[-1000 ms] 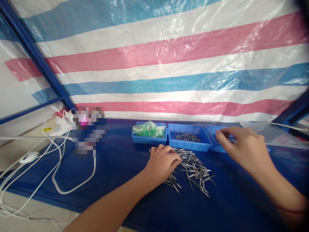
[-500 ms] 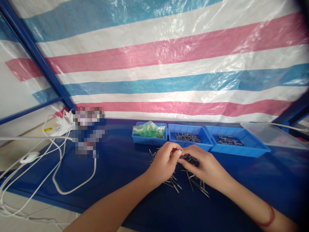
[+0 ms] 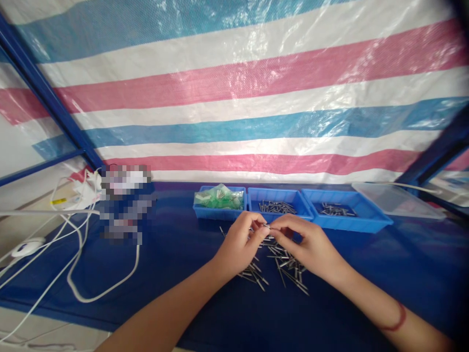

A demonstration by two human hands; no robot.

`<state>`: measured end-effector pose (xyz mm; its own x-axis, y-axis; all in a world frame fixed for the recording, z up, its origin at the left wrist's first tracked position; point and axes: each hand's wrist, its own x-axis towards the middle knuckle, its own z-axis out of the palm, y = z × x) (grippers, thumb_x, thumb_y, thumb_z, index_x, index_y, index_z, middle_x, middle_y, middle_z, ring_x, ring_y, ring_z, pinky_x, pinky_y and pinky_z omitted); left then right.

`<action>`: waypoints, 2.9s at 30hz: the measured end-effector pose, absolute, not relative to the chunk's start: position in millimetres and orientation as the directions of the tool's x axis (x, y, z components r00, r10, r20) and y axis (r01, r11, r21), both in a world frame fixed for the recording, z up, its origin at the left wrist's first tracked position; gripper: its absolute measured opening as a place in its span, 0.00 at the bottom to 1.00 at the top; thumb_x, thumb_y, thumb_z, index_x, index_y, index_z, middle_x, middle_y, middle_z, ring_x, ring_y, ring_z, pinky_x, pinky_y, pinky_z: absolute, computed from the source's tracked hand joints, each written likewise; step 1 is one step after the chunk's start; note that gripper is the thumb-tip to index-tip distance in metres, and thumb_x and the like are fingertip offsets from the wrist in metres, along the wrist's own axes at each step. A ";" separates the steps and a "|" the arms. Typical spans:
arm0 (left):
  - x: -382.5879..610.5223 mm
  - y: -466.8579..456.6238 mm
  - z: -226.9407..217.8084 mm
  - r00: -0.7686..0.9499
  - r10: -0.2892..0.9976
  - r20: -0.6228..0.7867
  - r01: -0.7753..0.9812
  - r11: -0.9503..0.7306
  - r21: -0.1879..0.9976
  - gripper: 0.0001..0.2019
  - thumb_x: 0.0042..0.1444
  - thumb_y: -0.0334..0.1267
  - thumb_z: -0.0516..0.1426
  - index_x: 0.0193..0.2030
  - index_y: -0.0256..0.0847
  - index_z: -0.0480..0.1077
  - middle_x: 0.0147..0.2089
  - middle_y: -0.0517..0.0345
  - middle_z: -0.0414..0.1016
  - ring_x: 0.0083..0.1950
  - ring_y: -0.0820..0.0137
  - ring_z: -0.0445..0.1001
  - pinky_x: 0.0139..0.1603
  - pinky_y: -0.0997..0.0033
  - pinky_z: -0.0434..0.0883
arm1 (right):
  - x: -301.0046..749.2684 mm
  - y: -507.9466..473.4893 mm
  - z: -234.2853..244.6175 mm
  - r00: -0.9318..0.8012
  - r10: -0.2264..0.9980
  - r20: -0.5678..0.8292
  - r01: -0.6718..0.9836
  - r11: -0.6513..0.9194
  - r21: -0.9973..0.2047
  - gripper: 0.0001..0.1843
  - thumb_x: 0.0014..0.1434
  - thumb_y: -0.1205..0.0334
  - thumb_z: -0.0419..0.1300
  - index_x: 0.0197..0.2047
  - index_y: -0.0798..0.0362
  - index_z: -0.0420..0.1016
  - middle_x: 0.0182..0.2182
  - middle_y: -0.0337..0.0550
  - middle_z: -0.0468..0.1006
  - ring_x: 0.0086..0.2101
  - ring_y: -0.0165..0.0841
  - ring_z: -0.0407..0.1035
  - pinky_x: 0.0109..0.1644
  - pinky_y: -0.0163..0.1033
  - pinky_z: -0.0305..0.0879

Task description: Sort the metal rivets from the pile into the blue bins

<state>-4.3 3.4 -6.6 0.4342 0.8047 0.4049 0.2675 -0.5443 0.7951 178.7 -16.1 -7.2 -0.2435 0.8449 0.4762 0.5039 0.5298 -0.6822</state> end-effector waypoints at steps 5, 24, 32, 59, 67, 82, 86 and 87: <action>-3.2 4.8 -8.1 0.429 0.826 0.366 0.356 -0.527 0.771 0.05 0.63 0.38 0.51 0.40 0.40 0.66 0.39 0.56 0.69 0.41 0.70 0.70 0.39 0.74 0.68 | 182.1 -16.6 -2.9 -0.113 0.881 0.460 0.422 0.462 -0.780 0.09 0.58 0.54 0.60 0.35 0.50 0.76 0.30 0.43 0.76 0.30 0.33 0.68 0.32 0.39 0.66; -3.3 5.2 -7.1 0.465 0.774 0.430 0.394 -0.615 0.683 0.04 0.63 0.34 0.51 0.39 0.40 0.67 0.39 0.56 0.68 0.39 0.71 0.69 0.41 0.73 0.67 | 177.8 -14.0 -8.7 -0.081 0.910 0.407 0.301 0.412 -0.860 0.08 0.57 0.56 0.61 0.33 0.51 0.75 0.29 0.40 0.75 0.30 0.32 0.69 0.34 0.38 0.66; -4.0 3.8 -6.5 0.441 0.745 0.500 0.428 -0.665 0.613 0.07 0.64 0.37 0.51 0.46 0.41 0.65 0.42 0.55 0.69 0.40 0.70 0.70 0.43 0.70 0.67 | 191.4 -13.9 5.3 -0.297 0.699 0.650 0.679 0.633 -0.371 0.06 0.61 0.65 0.56 0.38 0.50 0.74 0.37 0.44 0.75 0.40 0.36 0.68 0.45 0.45 0.64; -1.9 -10.9 -10.3 0.795 0.558 0.239 0.520 -0.829 0.208 0.10 0.64 0.45 0.52 0.41 0.48 0.73 0.50 0.60 0.71 0.52 0.63 0.64 0.47 0.59 0.57 | 207.7 -17.7 12.7 -0.448 0.792 0.414 0.759 0.582 -0.292 0.13 0.65 0.60 0.50 0.35 0.52 0.74 0.31 0.44 0.75 0.32 0.34 0.72 0.37 0.38 0.65; -1.9 -0.7 -7.3 0.701 0.640 0.315 0.515 -0.759 0.398 0.09 0.63 0.41 0.53 0.43 0.45 0.74 0.44 0.56 0.71 0.46 0.67 0.70 0.47 0.66 0.64 | 204.1 -15.0 6.8 -0.470 0.806 0.360 0.756 0.578 -0.308 0.08 0.60 0.67 0.53 0.38 0.52 0.72 0.35 0.45 0.76 0.36 0.37 0.71 0.40 0.43 0.68; -1.8 2.7 -2.8 0.498 0.781 0.378 0.392 -0.591 0.705 0.05 0.59 0.38 0.56 0.37 0.40 0.72 0.34 0.59 0.73 0.34 0.72 0.71 0.38 0.74 0.68 | 187.2 -15.3 -3.4 -0.219 0.921 0.322 0.418 0.387 -0.822 0.13 0.58 0.51 0.58 0.35 0.51 0.76 0.32 0.42 0.78 0.32 0.34 0.70 0.34 0.37 0.67; 0.2 2.0 -5.0 0.465 0.805 0.370 0.389 -0.560 0.731 0.05 0.58 0.38 0.57 0.36 0.40 0.71 0.33 0.60 0.73 0.33 0.72 0.71 0.37 0.74 0.67 | 181.4 -15.9 -6.2 -0.124 0.942 0.313 0.327 0.336 -0.883 0.14 0.56 0.49 0.61 0.31 0.52 0.75 0.29 0.41 0.76 0.30 0.33 0.69 0.34 0.37 0.67; 0.6 2.0 -5.9 0.457 0.810 0.368 0.389 -0.554 0.736 0.05 0.58 0.39 0.57 0.36 0.40 0.71 0.33 0.60 0.74 0.33 0.72 0.71 0.36 0.74 0.67 | 180.6 -16.0 -6.4 -0.105 0.945 0.311 0.316 0.328 -0.890 0.14 0.55 0.49 0.61 0.30 0.52 0.74 0.28 0.40 0.75 0.30 0.33 0.69 0.33 0.37 0.67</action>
<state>0.6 2.0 -5.9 0.4574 0.8097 0.3678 0.3891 -0.5541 0.7359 180.6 -16.0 -6.4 -0.1047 0.9447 0.3109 0.3157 0.3280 -0.8904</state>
